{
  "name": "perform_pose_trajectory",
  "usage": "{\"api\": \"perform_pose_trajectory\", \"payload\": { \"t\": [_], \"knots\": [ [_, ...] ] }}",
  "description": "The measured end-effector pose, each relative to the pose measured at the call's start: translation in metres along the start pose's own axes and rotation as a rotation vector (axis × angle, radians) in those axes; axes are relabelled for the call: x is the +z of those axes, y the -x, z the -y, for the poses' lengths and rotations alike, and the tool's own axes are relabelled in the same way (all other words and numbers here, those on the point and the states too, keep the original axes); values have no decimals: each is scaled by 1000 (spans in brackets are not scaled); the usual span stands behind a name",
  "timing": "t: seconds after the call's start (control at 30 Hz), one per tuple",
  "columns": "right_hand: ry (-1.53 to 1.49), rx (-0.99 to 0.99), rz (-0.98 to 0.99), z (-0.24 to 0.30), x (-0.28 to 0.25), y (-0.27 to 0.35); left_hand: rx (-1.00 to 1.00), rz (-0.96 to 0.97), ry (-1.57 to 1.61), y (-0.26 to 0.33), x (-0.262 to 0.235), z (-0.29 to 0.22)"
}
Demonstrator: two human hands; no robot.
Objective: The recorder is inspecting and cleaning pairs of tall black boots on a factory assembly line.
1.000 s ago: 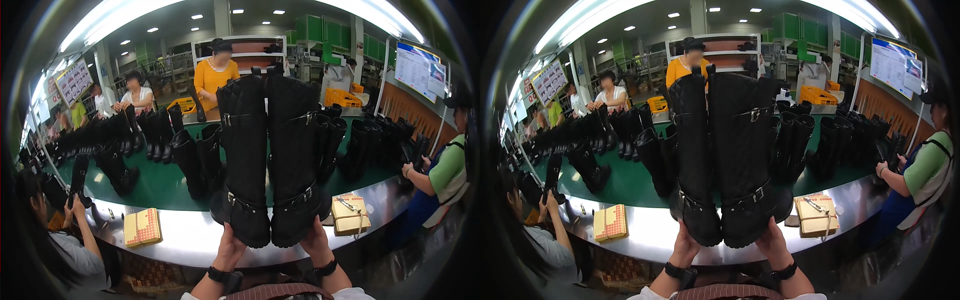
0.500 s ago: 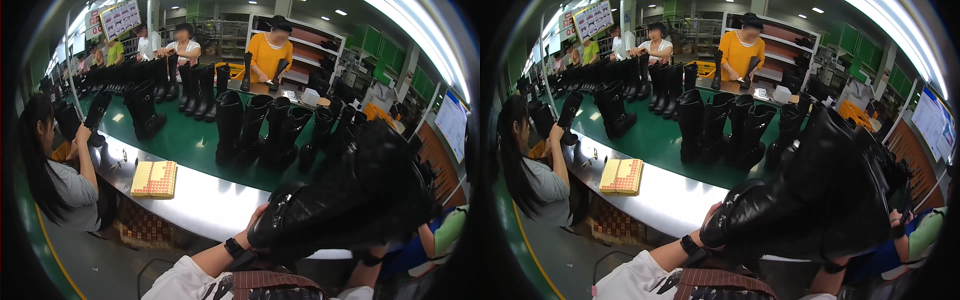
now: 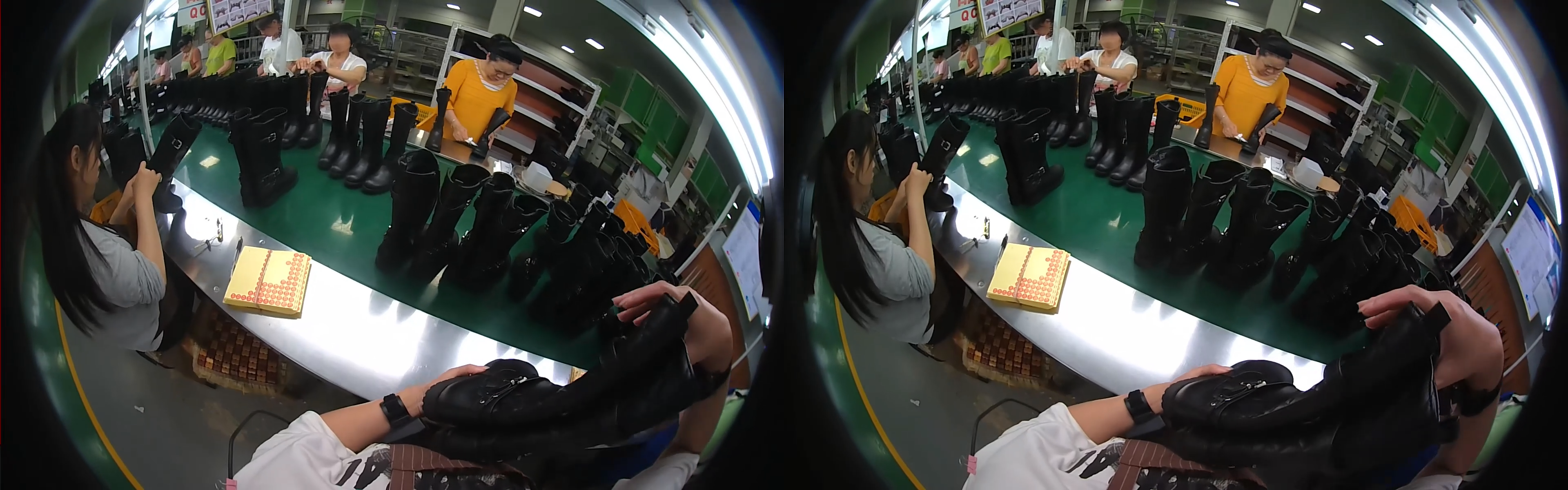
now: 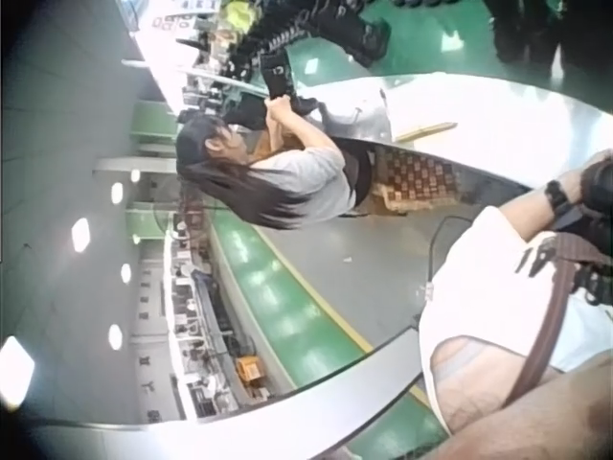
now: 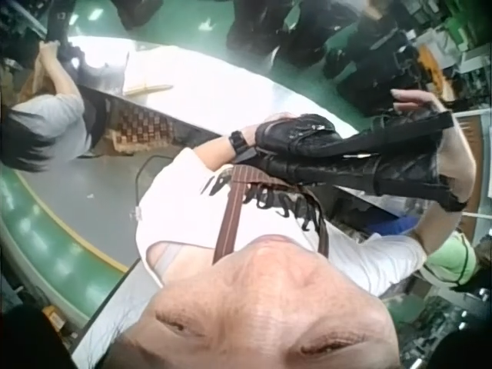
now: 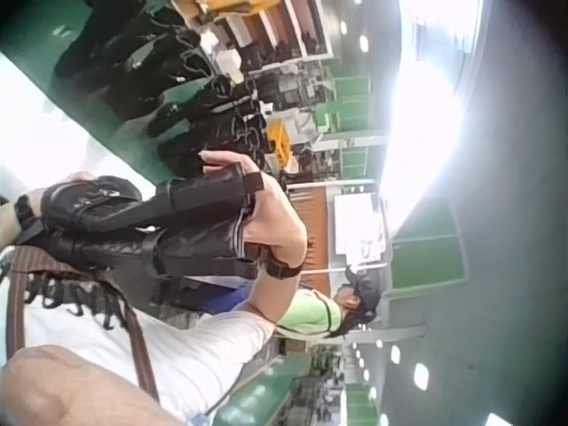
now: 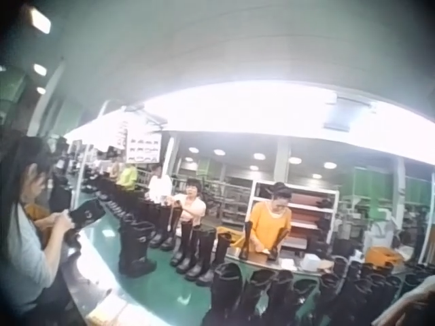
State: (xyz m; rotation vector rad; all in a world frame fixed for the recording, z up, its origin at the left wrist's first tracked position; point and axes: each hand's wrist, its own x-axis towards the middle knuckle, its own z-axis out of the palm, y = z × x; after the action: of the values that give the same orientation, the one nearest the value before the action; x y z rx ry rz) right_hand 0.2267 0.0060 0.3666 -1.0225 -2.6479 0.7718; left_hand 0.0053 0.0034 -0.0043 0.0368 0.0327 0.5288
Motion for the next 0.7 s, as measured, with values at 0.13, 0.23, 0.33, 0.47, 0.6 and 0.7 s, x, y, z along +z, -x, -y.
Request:
{"api": "perform_pose_trajectory", "payload": {
  "t": [0.13,0.23,0.33,0.47,0.6,0.7],
  "knots": [
    [-255,185,-56,-7,4,-27,211,138,-269,1,-19,-11],
    [-186,85,-277,-15,2,-38,133,97,-251,-1,-25,-36],
    [-234,105,-395,-29,-31,-53,188,-110,-146,9,-25,-80],
    [-112,113,-772,-42,-116,-70,611,-533,-216,38,-25,-139],
    [-549,-68,-956,-60,-175,-108,681,-618,-157,61,-38,-169],
    [-630,-138,-878,-91,-200,-180,646,-664,-141,64,-51,-176]
  ]
}}
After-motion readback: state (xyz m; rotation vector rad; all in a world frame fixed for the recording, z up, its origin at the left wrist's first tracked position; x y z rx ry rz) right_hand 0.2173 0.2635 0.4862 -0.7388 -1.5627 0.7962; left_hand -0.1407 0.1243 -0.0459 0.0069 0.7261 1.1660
